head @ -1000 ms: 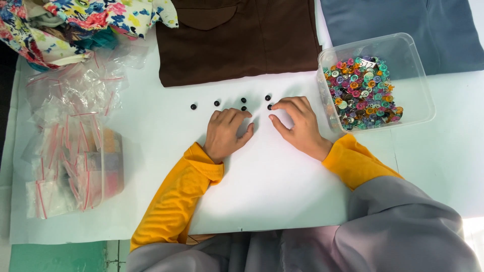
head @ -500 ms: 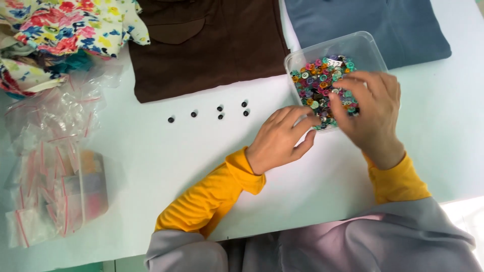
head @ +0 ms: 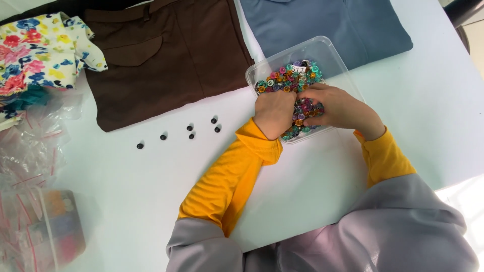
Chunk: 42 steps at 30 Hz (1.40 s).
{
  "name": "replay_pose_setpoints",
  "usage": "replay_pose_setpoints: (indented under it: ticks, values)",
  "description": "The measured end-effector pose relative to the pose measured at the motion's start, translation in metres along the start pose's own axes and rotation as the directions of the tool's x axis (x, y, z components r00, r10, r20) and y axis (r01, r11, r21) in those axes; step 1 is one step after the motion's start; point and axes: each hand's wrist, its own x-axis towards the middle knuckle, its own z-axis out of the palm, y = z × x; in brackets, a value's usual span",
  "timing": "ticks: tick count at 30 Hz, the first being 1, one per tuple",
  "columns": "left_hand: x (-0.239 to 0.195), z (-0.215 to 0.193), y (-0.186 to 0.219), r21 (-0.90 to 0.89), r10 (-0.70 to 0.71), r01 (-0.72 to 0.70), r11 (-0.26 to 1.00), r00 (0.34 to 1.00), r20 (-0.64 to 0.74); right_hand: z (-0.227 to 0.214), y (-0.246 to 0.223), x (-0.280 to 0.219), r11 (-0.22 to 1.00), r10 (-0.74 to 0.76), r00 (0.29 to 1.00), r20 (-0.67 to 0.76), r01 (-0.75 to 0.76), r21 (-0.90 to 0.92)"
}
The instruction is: The person sorts through a container of colorful buttons, picking out black ones and placing them on the table. They then gather the selected buttons and place them into a small plastic bag.
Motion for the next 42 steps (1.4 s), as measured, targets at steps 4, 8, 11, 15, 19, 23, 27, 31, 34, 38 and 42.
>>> replay_pose_setpoints:
  ticks: [4,8,11,15,19,23,27,31,34,38,42]
  values:
    - [-0.005,-0.003,-0.001,0.024,-0.001,0.0,1.0,1.0,0.023,-0.002,-0.004,-0.007,0.993,0.022,1.0,-0.013,-0.02,0.116]
    - [-0.009,-0.013,0.002,-0.146,-0.048,0.053,0.988,0.998,0.038,0.004,0.005,-0.011,0.985,0.049,0.994,-0.101,-0.032,0.17]
    - [0.001,-0.006,-0.019,-0.266,0.007,-0.022,0.964,0.998,-0.058,0.01,0.013,-0.013,0.983,0.04,0.983,-0.178,-0.007,0.182]
    - [0.001,-0.02,-0.028,-0.488,0.092,-0.159,0.858,0.983,-0.158,0.01,0.016,-0.015,0.973,-0.015,0.957,-0.29,0.081,0.217]
    - [-0.014,-0.06,-0.016,-0.583,0.05,-0.09,0.808,0.995,-0.083,0.014,0.022,-0.016,0.965,-0.063,0.93,-0.362,0.149,0.215]
    - [-0.019,-0.066,-0.012,-0.615,0.001,-0.073,0.785,0.993,-0.116,0.012,0.021,-0.016,0.96,-0.113,0.893,-0.436,0.211,0.184]
    - [-0.011,-0.051,-0.025,-0.621,0.006,-0.084,0.779,0.992,-0.127,0.009,0.018,-0.015,0.95,-0.071,0.908,-0.413,0.188,0.25]
    - [-0.014,-0.055,-0.02,-0.603,0.054,-0.091,0.792,0.995,-0.08,0.009,0.017,-0.016,0.952,0.006,0.944,-0.329,0.096,0.292]
    - [-0.018,-0.051,-0.006,-0.449,0.067,-0.074,0.891,0.997,-0.031,0.001,0.002,-0.019,0.969,0.028,0.971,-0.236,0.032,0.247]
    - [-0.014,-0.009,0.007,-0.007,-0.056,0.056,0.998,0.996,-0.07,-0.006,-0.012,-0.021,0.985,0.082,0.996,-0.028,-0.076,0.156]
    - [-0.019,-0.009,0.018,0.165,-0.042,0.09,0.982,0.961,-0.275,0.0,-0.006,-0.017,0.999,0.016,1.0,0.004,-0.016,0.048]
